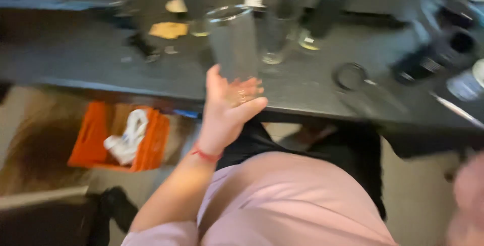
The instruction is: The person paints the exterior of a tall clear glass with black paint using a brush. They rotate the glass to cover the surface, dip the brush into a paint container to reload, and place the finished glass on the table before picking up another one to continue painting.
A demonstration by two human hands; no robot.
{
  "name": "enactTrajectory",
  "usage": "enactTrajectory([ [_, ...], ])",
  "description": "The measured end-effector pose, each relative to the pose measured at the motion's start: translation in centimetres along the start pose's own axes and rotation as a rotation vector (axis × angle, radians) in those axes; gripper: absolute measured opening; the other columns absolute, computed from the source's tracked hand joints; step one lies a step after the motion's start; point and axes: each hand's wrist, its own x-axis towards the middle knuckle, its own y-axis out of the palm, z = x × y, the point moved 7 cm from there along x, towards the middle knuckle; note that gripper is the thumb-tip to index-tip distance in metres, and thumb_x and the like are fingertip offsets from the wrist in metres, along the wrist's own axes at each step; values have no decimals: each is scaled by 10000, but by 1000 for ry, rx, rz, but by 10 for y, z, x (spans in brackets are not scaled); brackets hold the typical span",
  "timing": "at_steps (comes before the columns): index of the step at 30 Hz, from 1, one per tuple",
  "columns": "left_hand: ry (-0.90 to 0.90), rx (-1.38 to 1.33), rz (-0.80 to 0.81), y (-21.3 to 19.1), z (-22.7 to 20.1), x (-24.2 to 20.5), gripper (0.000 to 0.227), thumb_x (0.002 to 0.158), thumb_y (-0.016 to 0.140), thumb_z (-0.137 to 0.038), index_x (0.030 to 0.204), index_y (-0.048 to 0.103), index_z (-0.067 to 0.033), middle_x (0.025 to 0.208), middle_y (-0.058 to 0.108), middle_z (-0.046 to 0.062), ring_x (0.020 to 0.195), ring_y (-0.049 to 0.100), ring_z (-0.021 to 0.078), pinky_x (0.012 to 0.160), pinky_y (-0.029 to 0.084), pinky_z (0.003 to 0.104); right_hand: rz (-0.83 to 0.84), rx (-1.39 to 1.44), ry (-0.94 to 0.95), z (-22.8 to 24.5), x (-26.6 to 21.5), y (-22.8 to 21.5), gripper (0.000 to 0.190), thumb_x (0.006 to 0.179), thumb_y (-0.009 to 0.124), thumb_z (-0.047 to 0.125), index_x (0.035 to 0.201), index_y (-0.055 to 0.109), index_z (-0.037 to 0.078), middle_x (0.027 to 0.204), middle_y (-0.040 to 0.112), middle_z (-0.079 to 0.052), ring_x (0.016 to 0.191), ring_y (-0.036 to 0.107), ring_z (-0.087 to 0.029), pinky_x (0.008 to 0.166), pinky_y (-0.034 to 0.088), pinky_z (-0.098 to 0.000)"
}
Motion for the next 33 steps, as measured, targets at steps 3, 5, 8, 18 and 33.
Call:
enactTrajectory([
  [3, -66, 120, 132, 31, 7, -3, 781, 727, 791, -79, 1243, 205, -78, 1075, 606, 202, 985, 649, 220, 870, 534, 332, -301, -17, -148, 111, -22, 130, 97, 1092, 433, 380, 1101, 410, 286, 991, 335, 131, 714, 357, 8, 604, 273, -165],
  [5, -21, 184, 240, 51, 12, -3, 561, 752, 785, -103, 1067, 323, -67, 967, 618, 100, 909, 635, 164, 801, 517, 278, -488, -1, -340, 175, -36, 182, 310, 1078, 605, 318, 1372, 581, 221, 1442, 587, 104, 1124, 620, 16, 937, 487, -52],
  [8, -67, 52, 318, 71, 38, 0, 538, 750, 829, -157, 1174, 510, -70, 1037, 571, 73, 923, 599, 210, 912, 552, 340, -514, -360, -513, 226, -24, 209, 519, 1041, 585, 565, 1318, 539, 129, 1212, 545, 34, 1007, 547, -87, 907, 446, -211],
  [18, -275, 99, 240, 138, 95, 38, 586, 751, 679, 75, 1301, 543, -80, 1290, 614, 72, 1078, 618, 198, 947, 517, 336, -168, -912, -660, 330, 97, 309, 105, 1182, 629, -192, 1103, 614, -123, 1096, 661, -231, 940, 668, -296, 868, 566, -364],
  [33, -393, 144, 195, 126, 121, 47, 737, 703, 745, 1, 1376, 464, -109, 1428, 563, 101, 1177, 627, 253, 871, 561, 381, 126, -1486, -281, 275, 179, 338, 75, 1036, 712, 158, 1042, 707, 83, 841, 697, -10, 793, 659, -186, 776, 491, -347],
])
